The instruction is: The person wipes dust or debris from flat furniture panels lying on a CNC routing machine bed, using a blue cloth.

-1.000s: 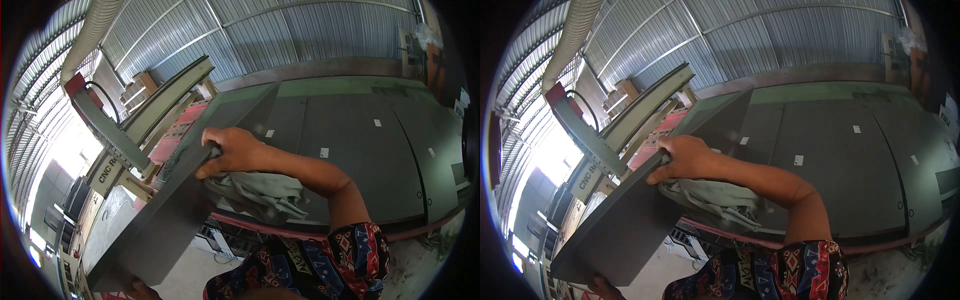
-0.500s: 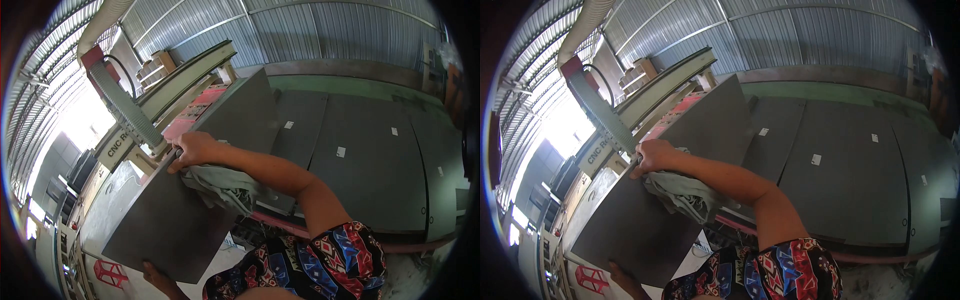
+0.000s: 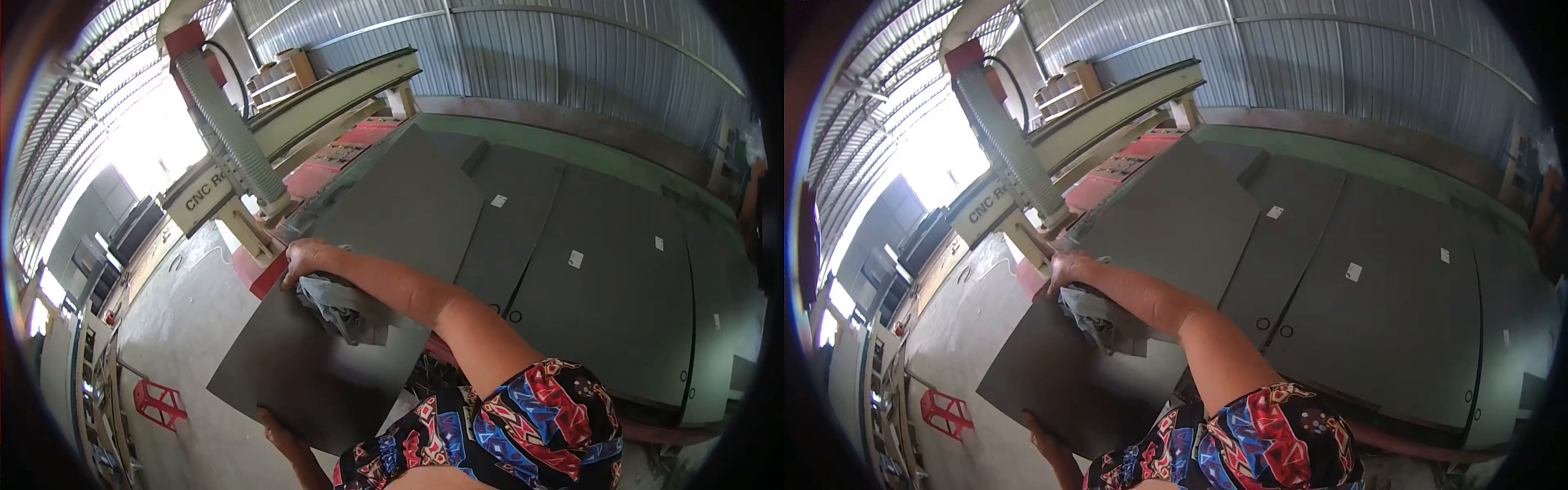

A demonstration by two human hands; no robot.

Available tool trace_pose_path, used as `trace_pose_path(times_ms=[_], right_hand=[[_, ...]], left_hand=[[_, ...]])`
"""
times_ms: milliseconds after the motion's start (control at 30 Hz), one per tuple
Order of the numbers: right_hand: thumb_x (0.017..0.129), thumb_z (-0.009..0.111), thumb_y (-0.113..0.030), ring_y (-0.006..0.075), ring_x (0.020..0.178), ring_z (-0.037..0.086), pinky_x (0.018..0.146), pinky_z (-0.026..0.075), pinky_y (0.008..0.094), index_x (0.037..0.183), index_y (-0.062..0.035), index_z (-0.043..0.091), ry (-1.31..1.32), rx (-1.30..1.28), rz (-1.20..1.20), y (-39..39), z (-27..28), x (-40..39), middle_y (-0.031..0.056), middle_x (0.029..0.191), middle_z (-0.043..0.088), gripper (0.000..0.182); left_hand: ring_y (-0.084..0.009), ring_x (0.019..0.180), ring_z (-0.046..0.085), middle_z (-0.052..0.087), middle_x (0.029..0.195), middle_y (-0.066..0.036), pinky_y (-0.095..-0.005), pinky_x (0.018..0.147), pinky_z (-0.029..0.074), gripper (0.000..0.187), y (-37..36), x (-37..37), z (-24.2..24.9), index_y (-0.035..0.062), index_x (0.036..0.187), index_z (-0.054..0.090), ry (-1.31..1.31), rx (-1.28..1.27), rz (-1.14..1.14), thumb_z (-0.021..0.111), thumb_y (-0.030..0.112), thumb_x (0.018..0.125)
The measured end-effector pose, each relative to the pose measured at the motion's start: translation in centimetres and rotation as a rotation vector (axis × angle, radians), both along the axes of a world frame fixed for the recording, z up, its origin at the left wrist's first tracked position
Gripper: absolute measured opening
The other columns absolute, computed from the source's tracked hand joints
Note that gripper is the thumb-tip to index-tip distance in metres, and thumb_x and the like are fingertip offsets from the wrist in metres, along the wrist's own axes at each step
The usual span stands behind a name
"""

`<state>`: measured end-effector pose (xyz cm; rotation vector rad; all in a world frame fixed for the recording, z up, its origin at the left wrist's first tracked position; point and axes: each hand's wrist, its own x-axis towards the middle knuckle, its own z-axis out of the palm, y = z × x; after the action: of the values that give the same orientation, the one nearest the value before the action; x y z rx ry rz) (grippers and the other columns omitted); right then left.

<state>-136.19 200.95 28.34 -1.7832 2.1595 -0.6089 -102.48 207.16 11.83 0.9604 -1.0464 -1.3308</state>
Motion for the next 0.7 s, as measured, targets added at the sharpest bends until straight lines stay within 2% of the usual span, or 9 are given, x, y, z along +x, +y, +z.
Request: trace_pose_path(times_ms=[100, 233, 367, 433, 533, 633, 700], right_hand=[[0.061, 0.073, -0.051, 0.0284, 0.098, 0.06, 0.083, 0.047, 0.0381, 0.099, -0.0066, 0.067, -0.011, 0.034, 0.031, -2.2, -2.1, 0.1, 0.012, 0.105, 0.064, 0.059], [0.059, 0.075, -0.053, 0.028, 0.104, 0.057, 0.086, 0.045, 0.0376, 0.106, -0.0062, 0.063, -0.057, 0.013, 0.08, -3.3, -5.2, 0.3, 0.0133, 0.112, 0.06, 0.067], [0.058, 0.078, -0.049, 0.0301, 0.091, 0.062, 0.08, 0.048, 0.0385, 0.09, -0.0058, 0.067, -0.158, -0.46, -0.032, -3.3, -8.5, 0.6, 0.0156, 0.095, 0.066, 0.055], [0.062, 0.076, -0.048, 0.0316, 0.087, 0.063, 0.078, 0.048, 0.0392, 0.089, -0.0056, 0.066, -0.222, -0.562, -0.074, -2.1, -7.1, 0.7, 0.0167, 0.09, 0.066, 0.051], [0.068, 0.072, -0.047, 0.0337, 0.081, 0.063, 0.073, 0.048, 0.0404, 0.088, -0.0068, 0.066, -0.317, -0.635, -0.17, 0.9, -3.8, 0.7, 0.0178, 0.084, 0.065, 0.045], [0.07, 0.069, -0.048, 0.0347, 0.076, 0.063, 0.07, 0.048, 0.0406, 0.092, -0.0084, 0.066, -0.266, -0.769, -0.201, 3.0, -4.1, -0.3, 0.0175, 0.077, 0.065, 0.045], [0.069, 0.069, -0.052, 0.0318, 0.083, 0.063, 0.072, 0.047, 0.0412, 0.099, -0.0112, 0.064, -0.214, -0.662, -0.215, 4.2, -6.3, -0.8, 0.0159, 0.086, 0.065, 0.051]], left_hand=[[-0.0248, 0.096, 0.057, 0.057, 0.112, -0.017, -0.0353, 0.082, 0.048, 0.071, -0.4, 0.3, -1.3, -0.0102, 0.119, 0.049, 0.015, 0.038, -0.021, 0.052, 0.053, 0.088], [-0.025, 0.102, 0.056, 0.055, 0.118, -0.017, -0.0347, 0.087, 0.046, 0.067, -0.2, 0.8, -2.8, -0.0092, 0.124, 0.046, 0.062, 0.095, -0.022, 0.047, 0.05, 0.092], [-0.026, 0.109, 0.053, 0.051, 0.125, -0.016, -0.0359, 0.092, 0.044, 0.065, -1.6, 0.8, -5.1, -0.0066, 0.129, 0.042, 0.186, 0.192, -0.053, 0.047, 0.046, 0.093], [-0.0268, 0.112, 0.051, 0.05, 0.128, -0.015, -0.0365, 0.095, 0.043, 0.064, -2.0, 0.7, -6.0, -0.0052, 0.131, 0.04, 0.203, 0.205, -0.042, 0.047, 0.046, 0.093], [-0.0275, 0.113, 0.051, 0.048, 0.13, -0.014, -0.0369, 0.096, 0.043, 0.063, -1.8, 0.6, -7.3, -0.0039, 0.132, 0.04, 0.236, 0.378, 0.026, 0.047, 0.045, 0.093], [-0.0275, 0.112, 0.051, 0.047, 0.131, -0.015, -0.0373, 0.095, 0.043, 0.063, -1.6, 0.3, -6.1, -0.0042, 0.132, 0.039, 0.229, 0.35, -0.057, 0.046, 0.045, 0.093], [-0.0274, 0.115, 0.049, 0.046, 0.133, -0.014, -0.0382, 0.097, 0.041, 0.063, -2.3, 0.3, -5.7, -0.0024, 0.133, 0.038, 0.177, 0.424, -0.026, 0.043, 0.047, 0.094]])
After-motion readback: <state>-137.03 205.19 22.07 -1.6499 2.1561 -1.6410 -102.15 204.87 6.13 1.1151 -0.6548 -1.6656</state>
